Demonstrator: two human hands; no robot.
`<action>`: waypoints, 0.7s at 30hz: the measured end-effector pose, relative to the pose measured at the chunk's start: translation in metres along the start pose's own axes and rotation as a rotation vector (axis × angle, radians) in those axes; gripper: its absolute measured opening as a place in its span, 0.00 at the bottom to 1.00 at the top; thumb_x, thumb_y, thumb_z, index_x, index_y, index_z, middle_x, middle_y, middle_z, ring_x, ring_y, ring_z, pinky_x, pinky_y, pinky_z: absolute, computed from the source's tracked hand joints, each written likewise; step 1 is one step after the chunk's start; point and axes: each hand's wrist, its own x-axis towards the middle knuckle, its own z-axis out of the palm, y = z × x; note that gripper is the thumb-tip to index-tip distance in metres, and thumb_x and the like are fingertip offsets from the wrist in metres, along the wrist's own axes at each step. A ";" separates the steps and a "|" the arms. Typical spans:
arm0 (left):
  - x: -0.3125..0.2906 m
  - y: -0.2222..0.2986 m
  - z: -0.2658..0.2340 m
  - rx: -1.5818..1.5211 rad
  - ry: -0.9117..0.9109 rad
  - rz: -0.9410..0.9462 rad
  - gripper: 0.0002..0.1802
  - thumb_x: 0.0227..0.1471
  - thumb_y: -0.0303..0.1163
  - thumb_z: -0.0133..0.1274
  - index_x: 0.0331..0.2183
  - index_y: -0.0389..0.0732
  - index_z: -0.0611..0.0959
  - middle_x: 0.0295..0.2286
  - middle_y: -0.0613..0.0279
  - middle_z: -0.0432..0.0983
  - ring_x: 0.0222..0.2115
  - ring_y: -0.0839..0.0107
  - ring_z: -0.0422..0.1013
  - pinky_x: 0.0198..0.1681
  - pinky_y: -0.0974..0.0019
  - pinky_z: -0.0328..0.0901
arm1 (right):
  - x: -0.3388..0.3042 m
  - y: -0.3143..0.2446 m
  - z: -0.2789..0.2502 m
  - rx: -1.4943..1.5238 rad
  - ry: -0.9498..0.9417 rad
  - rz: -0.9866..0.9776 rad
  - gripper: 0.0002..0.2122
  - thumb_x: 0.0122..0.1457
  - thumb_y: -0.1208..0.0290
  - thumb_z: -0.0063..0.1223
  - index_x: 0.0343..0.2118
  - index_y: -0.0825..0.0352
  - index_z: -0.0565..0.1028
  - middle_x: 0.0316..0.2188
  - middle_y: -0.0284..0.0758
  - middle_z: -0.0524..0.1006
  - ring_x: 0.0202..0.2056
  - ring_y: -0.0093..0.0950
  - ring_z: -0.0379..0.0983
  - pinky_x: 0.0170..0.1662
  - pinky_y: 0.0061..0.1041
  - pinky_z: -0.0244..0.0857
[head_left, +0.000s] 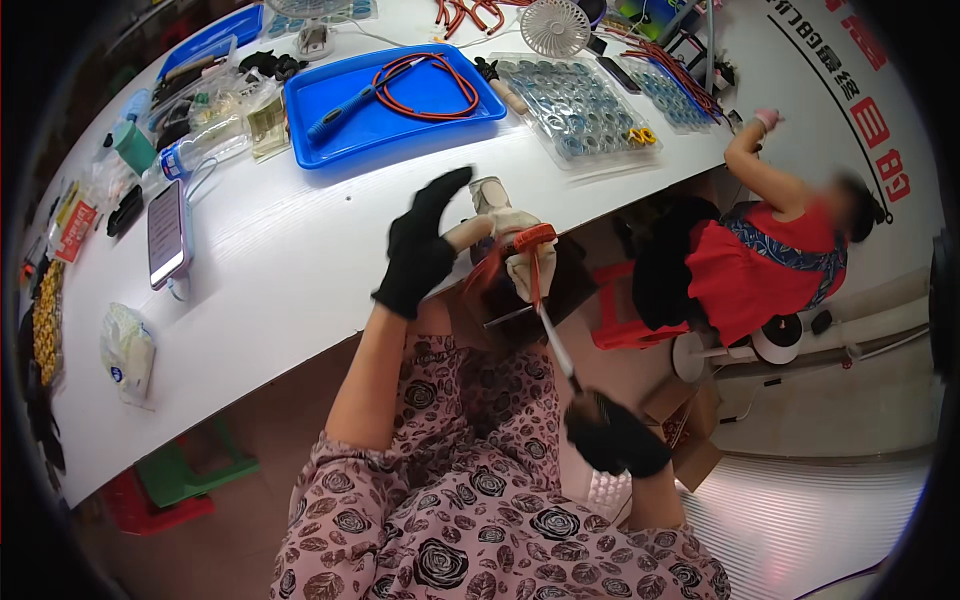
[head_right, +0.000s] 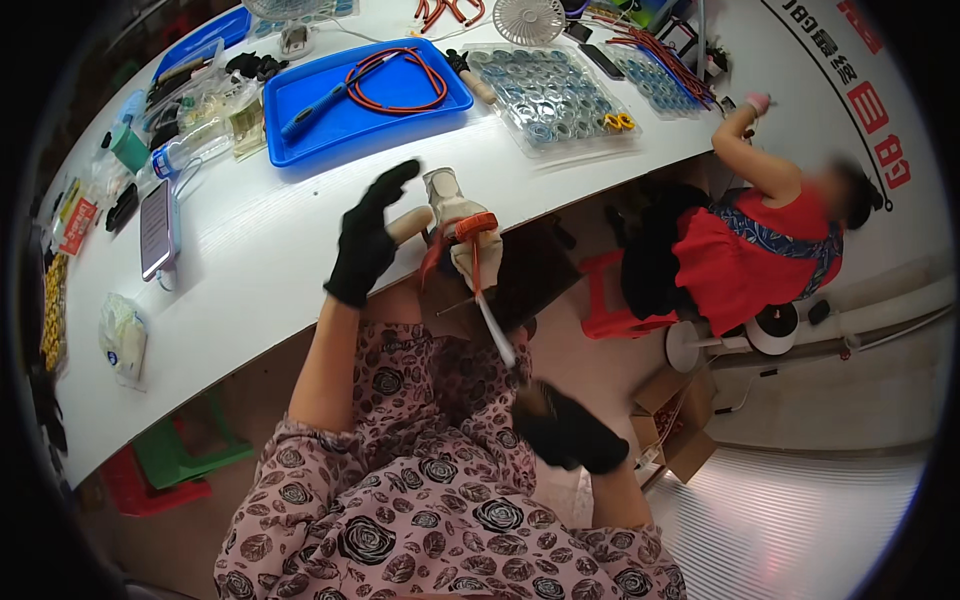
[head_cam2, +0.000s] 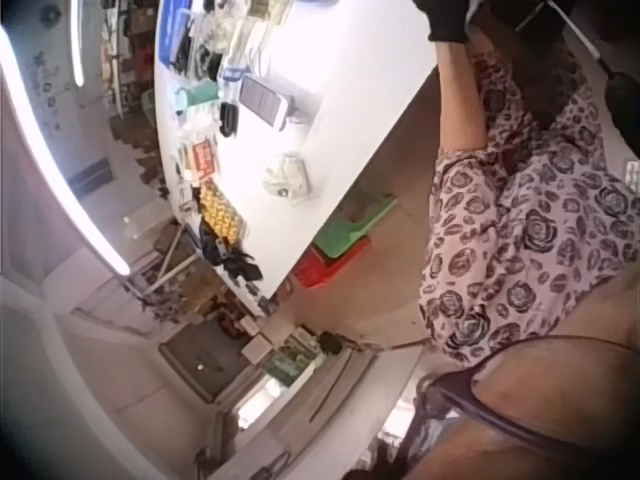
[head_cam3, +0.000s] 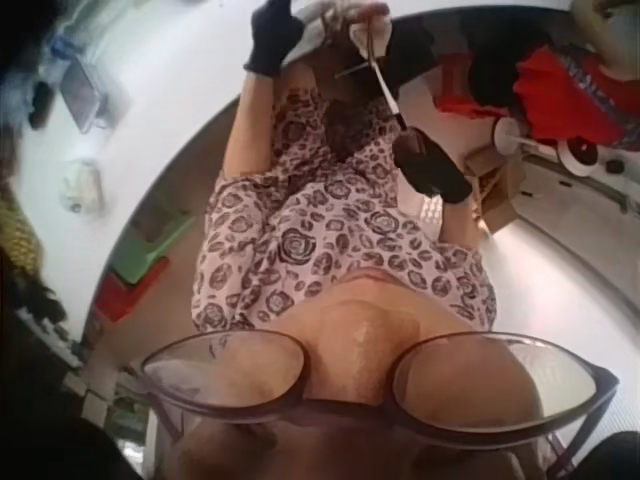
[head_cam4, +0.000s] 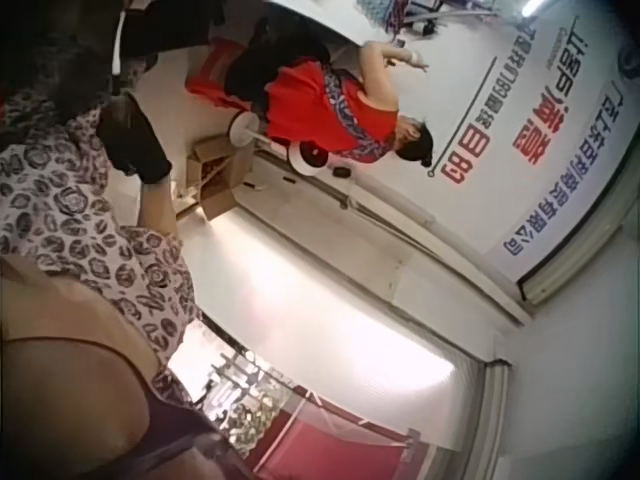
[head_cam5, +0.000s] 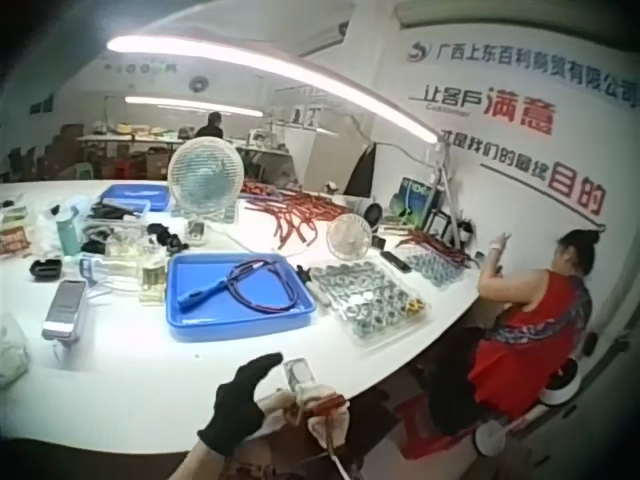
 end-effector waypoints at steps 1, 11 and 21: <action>-0.017 0.010 -0.001 0.008 0.061 0.026 0.22 0.43 0.32 0.59 0.43 0.43 0.78 0.42 0.54 0.72 0.42 0.63 0.70 0.44 0.65 0.64 | -0.004 0.006 -0.002 0.049 -0.100 -0.093 0.09 0.54 0.71 0.51 0.37 0.65 0.67 0.14 0.27 0.65 0.09 0.15 0.58 0.10 0.14 0.51; -0.111 0.063 0.058 0.298 -0.055 0.208 0.10 0.46 0.34 0.55 0.33 0.41 0.78 0.33 0.54 0.73 0.33 0.54 0.70 0.35 0.59 0.64 | -0.006 0.042 -0.006 0.308 -0.278 -0.214 0.05 0.56 0.76 0.45 0.35 0.62 0.64 0.15 0.27 0.62 0.09 0.15 0.55 0.08 0.13 0.48; -0.136 0.030 0.073 0.380 -0.159 0.170 0.08 0.48 0.35 0.53 0.30 0.41 0.78 0.25 0.53 0.73 0.27 0.55 0.71 0.28 0.58 0.63 | 0.026 0.107 -0.019 2.104 -1.578 1.102 0.07 0.56 0.73 0.44 0.38 0.60 0.67 0.13 0.26 0.65 0.09 0.18 0.60 0.08 0.17 0.52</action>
